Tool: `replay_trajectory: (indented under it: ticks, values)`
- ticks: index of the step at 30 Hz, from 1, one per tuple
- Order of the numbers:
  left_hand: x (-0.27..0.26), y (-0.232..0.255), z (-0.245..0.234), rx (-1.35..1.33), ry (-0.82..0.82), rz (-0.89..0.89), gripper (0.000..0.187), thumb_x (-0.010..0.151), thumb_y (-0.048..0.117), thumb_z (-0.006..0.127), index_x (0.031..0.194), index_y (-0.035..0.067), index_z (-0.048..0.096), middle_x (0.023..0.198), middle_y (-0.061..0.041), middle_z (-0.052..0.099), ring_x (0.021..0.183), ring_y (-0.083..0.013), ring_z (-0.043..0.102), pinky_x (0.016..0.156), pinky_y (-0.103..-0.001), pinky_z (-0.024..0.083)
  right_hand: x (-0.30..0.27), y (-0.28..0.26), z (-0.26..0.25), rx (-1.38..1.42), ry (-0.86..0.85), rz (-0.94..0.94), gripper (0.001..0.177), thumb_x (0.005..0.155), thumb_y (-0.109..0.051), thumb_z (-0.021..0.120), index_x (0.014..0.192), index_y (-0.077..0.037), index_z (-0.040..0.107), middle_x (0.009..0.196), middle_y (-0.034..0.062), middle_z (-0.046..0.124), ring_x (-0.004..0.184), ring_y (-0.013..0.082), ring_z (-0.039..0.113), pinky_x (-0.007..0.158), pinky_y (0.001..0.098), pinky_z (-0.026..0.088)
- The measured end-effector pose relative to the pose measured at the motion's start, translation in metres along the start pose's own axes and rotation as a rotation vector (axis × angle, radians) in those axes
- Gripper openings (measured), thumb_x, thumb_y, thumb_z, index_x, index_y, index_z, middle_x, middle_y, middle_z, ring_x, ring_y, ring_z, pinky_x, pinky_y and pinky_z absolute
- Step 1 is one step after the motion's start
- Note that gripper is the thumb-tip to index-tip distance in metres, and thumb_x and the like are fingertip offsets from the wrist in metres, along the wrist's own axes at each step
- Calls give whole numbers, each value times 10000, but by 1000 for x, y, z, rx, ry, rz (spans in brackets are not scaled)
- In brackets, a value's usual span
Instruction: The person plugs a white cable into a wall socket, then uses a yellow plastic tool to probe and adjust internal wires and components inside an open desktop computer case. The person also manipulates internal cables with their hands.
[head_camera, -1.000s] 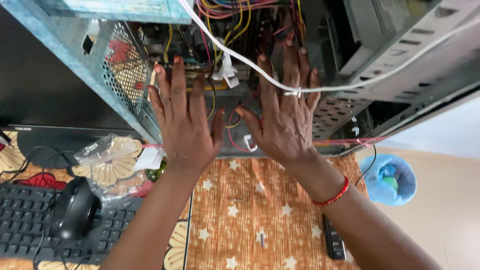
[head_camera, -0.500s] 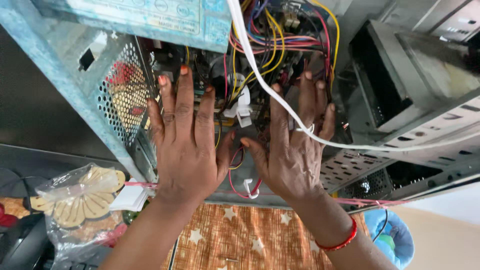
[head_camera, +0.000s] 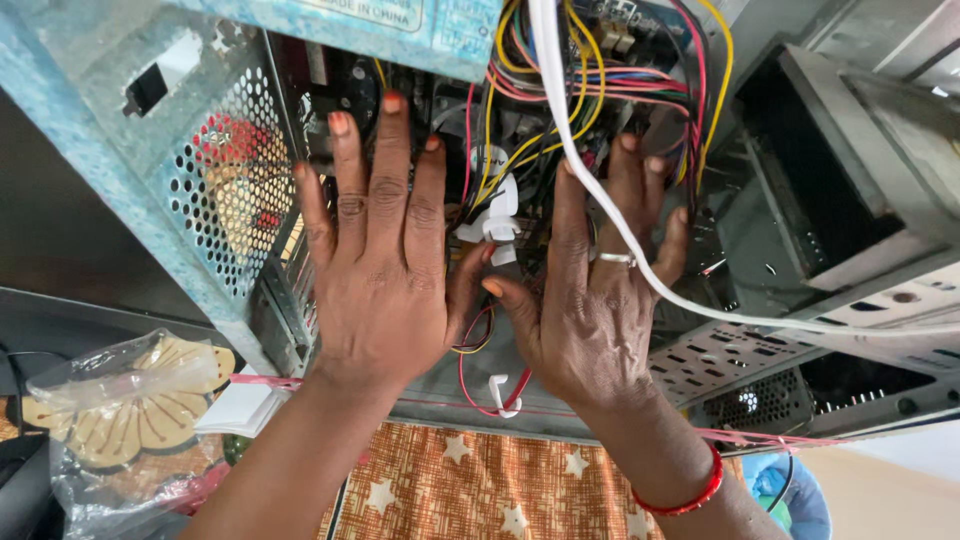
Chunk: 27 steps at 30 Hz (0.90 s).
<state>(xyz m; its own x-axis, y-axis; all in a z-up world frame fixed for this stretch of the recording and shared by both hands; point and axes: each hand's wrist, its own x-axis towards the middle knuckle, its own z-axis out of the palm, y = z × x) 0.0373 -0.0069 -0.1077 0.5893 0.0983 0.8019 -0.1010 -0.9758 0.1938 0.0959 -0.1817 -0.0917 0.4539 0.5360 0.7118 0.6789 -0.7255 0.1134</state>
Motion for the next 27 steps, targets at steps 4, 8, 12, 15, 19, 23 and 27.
replay_trajectory:
  ticks: [4,8,12,15,19,23,27]
  values:
    - [9,1,0,13,-17,16,697,1083,397,620,1574,-52,412,1685,-249,276,1578,-468,164,1243,-676,51,9,3,-1,61,3,-21,892,1073,-651,278,1617,56,266,1657,342,271,1583,490,222,1249,639,55]
    - [14,1,0,22,21,29,669,1091,401,606,1551,-57,442,1665,-238,324,1564,-463,203,1219,-682,31,18,4,0,52,-7,-44,898,1081,-646,298,1599,87,260,1650,327,294,1578,466,234,1239,643,78]
    - [12,0,3,3,71,46,575,1106,375,600,1484,-52,528,1632,-246,403,1557,-468,263,1229,-689,36,21,4,3,41,3,-49,923,1070,-650,312,1587,112,249,1644,328,314,1576,454,261,1235,649,98]
    - [5,-1,1,-4,116,28,321,1061,333,615,1151,25,591,1510,-205,520,1509,-440,358,1212,-695,49,22,4,6,66,25,-60,936,1081,-653,333,1589,127,232,1626,355,306,1569,469,270,1237,666,98]
    - [-3,-2,-1,-80,226,6,268,1042,279,619,1175,49,658,1454,-199,584,1478,-427,417,1215,-698,54,22,6,7,40,16,-72,910,1067,-615,343,1585,122,210,1616,355,315,1566,471,275,1224,677,82]
    - [1,-7,0,-75,217,8,303,1035,236,642,1250,23,645,1487,-199,577,1499,-436,412,1248,-693,78,26,4,8,90,37,-98,916,1107,-601,342,1579,164,165,1626,389,294,1566,499,265,1223,685,72]
    - [2,-10,-4,-61,221,17,290,981,198,673,1212,24,645,1314,-141,585,1429,-415,465,1213,-709,95,28,-2,7,78,24,-70,915,1103,-603,343,1584,160,185,1613,384,323,1531,512,296,1228,678,70]
